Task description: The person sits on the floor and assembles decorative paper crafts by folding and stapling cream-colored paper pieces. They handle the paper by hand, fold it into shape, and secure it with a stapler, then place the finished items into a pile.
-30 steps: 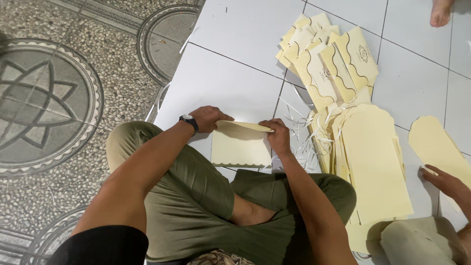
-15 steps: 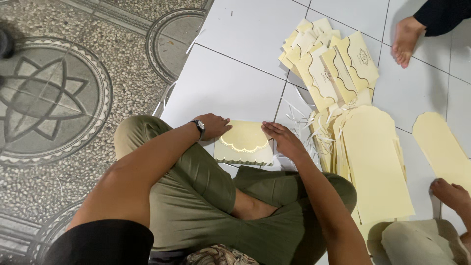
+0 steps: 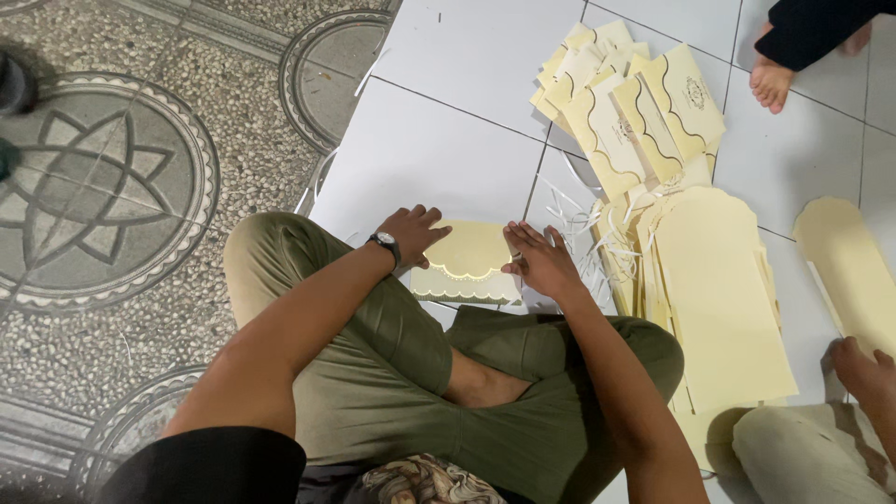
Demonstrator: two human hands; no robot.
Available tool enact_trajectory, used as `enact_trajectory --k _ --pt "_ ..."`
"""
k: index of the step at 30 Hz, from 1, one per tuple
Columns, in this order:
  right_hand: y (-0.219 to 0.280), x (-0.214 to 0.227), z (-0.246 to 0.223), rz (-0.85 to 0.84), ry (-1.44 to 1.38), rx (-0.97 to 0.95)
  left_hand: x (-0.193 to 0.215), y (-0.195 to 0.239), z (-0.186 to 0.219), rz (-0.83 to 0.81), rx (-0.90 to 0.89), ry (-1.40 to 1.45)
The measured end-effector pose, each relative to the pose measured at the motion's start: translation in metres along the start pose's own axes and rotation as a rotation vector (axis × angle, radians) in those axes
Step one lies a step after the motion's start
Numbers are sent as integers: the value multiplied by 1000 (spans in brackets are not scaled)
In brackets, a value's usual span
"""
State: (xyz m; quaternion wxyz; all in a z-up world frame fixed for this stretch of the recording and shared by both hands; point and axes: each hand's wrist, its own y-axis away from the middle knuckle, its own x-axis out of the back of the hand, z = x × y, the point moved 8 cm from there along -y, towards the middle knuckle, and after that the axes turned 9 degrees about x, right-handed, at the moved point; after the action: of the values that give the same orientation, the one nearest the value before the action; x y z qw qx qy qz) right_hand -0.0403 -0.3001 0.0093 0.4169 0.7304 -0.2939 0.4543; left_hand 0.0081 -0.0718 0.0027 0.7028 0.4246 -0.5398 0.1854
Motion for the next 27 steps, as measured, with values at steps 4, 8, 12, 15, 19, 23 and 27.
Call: enact_trajectory --k 4,8,12,15,19,23,27 --pt "2 -2 -2 27 -23 -35 -15 -20 -6 43 38 109" --pt "-1 3 -9 113 -150 -44 -12 -30 -19 1 174 267" --pt "14 47 -23 416 -651 -148 1 -28 -33 -2 54 856" --pt "15 26 18 706 -966 -184 41 -6 -43 121 73 1131" --pt "28 39 26 815 -1157 -101 50 -10 -58 286 89 1362" --pt "70 106 54 1268 -856 -39 74 7 -77 525 318 1066" --pt "102 192 88 1492 -342 88 -6 -29 -77 -17 526 542"
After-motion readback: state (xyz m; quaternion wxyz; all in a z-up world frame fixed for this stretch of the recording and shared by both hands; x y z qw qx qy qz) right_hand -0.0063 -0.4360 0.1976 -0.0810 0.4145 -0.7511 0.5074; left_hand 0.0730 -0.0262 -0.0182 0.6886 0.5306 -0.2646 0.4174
